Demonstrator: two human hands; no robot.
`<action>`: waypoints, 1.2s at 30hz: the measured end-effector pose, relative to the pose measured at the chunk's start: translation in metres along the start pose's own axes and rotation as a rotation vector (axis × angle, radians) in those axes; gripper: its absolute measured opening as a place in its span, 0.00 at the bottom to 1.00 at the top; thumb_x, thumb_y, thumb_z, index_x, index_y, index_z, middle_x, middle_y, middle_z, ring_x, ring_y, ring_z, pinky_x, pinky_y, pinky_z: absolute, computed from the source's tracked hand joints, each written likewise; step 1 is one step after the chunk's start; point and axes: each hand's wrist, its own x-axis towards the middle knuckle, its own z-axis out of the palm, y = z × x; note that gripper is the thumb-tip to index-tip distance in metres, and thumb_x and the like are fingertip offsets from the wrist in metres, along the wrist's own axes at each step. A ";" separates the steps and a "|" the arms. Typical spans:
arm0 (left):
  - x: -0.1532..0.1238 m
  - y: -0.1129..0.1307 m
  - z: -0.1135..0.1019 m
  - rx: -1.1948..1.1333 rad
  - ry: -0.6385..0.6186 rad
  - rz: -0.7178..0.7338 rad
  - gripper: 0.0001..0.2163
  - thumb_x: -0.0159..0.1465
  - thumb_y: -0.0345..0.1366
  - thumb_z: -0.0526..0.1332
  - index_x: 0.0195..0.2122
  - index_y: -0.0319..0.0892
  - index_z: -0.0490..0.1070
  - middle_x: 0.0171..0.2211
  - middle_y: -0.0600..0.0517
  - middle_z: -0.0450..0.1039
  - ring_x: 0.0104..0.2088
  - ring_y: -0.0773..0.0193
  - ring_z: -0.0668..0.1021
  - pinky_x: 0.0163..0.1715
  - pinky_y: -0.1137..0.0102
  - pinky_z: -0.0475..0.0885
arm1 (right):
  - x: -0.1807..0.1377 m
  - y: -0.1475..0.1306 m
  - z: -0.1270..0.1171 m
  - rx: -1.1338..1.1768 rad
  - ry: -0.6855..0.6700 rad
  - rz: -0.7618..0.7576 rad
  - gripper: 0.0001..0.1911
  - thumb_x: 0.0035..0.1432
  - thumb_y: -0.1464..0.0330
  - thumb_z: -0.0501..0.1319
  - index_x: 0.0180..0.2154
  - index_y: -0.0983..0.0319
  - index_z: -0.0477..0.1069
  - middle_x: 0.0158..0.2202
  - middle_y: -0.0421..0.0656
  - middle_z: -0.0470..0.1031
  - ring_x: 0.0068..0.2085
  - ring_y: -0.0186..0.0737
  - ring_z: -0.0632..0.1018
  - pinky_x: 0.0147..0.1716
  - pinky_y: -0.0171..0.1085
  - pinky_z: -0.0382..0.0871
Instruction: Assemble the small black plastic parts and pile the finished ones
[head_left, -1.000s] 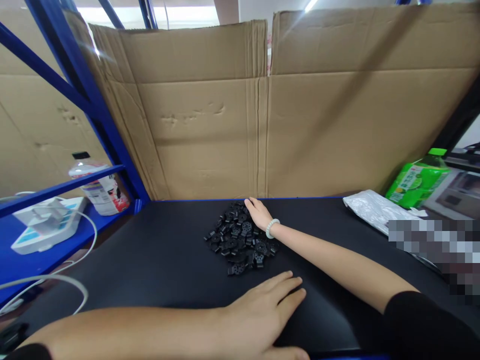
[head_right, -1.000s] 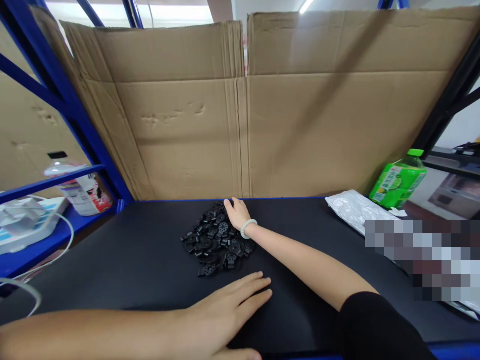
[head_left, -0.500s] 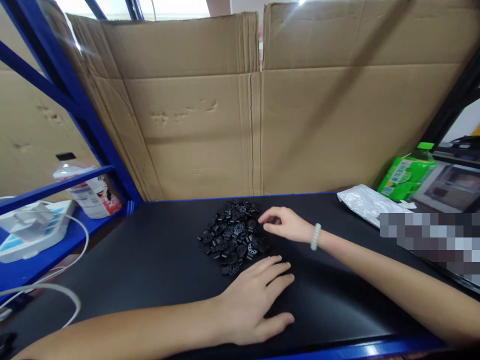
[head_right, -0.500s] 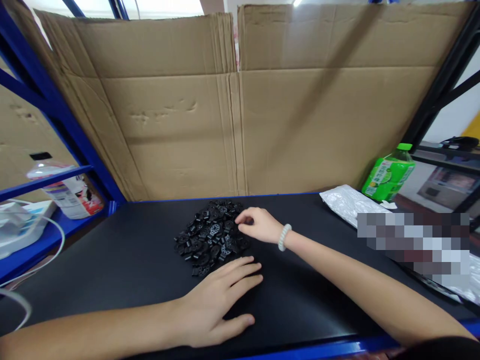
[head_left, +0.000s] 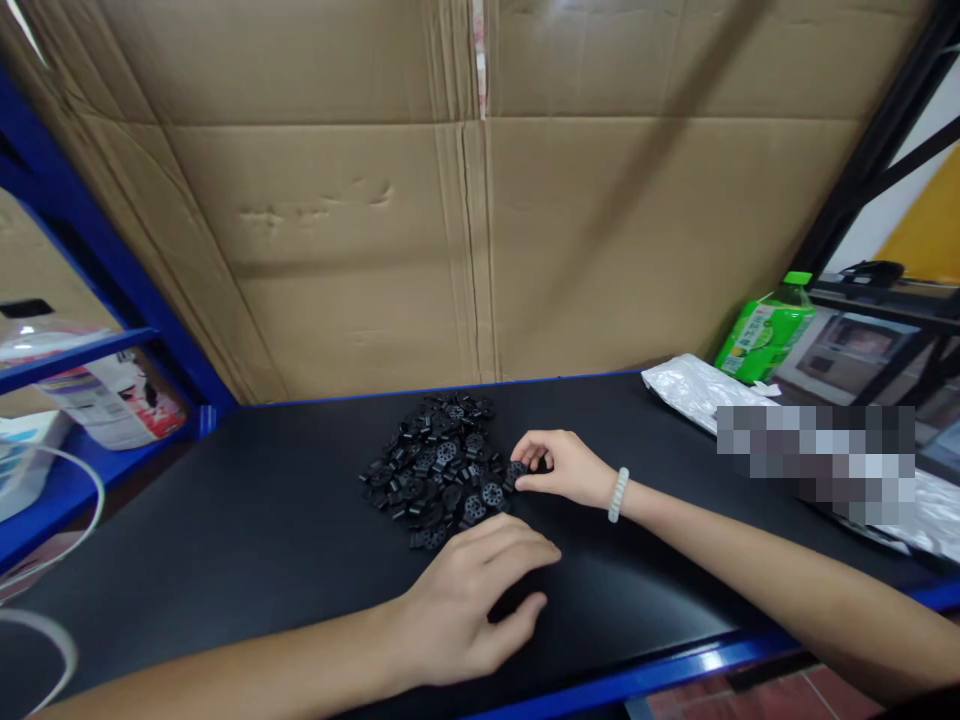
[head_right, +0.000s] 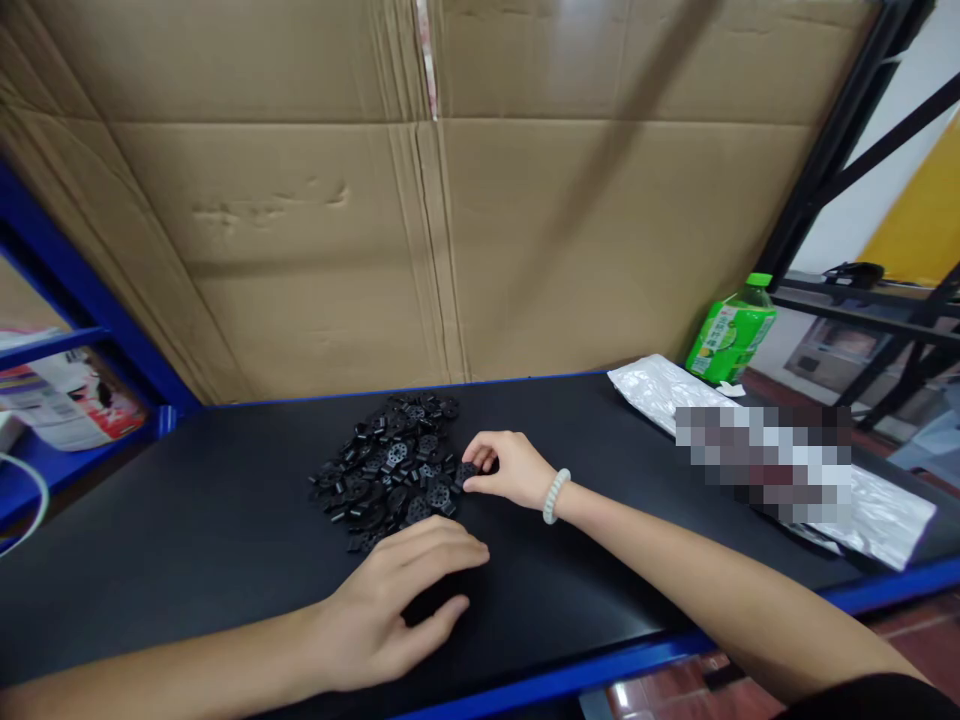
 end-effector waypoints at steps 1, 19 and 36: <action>0.000 0.000 0.000 -0.019 0.035 -0.026 0.17 0.59 0.25 0.57 0.51 0.40 0.65 0.42 0.45 0.73 0.43 0.60 0.73 0.46 0.65 0.70 | 0.000 0.001 -0.003 0.058 -0.004 0.015 0.10 0.43 0.70 0.68 0.31 0.63 0.73 0.26 0.40 0.73 0.29 0.36 0.73 0.33 0.37 0.68; 0.016 -0.002 -0.009 -0.554 0.491 -0.468 0.09 0.57 0.30 0.63 0.40 0.42 0.74 0.37 0.50 0.70 0.30 0.68 0.73 0.33 0.71 0.73 | -0.035 -0.034 0.005 1.010 -0.137 0.239 0.24 0.45 0.72 0.70 0.46 0.61 0.68 0.28 0.37 0.76 0.28 0.29 0.76 0.31 0.31 0.69; 0.004 0.018 0.002 -0.376 0.393 -0.435 0.08 0.55 0.29 0.65 0.36 0.41 0.75 0.34 0.49 0.76 0.33 0.63 0.78 0.35 0.71 0.75 | -0.031 -0.033 -0.013 0.027 -0.278 -0.106 0.07 0.56 0.74 0.56 0.33 0.62 0.72 0.30 0.41 0.75 0.32 0.35 0.75 0.35 0.36 0.69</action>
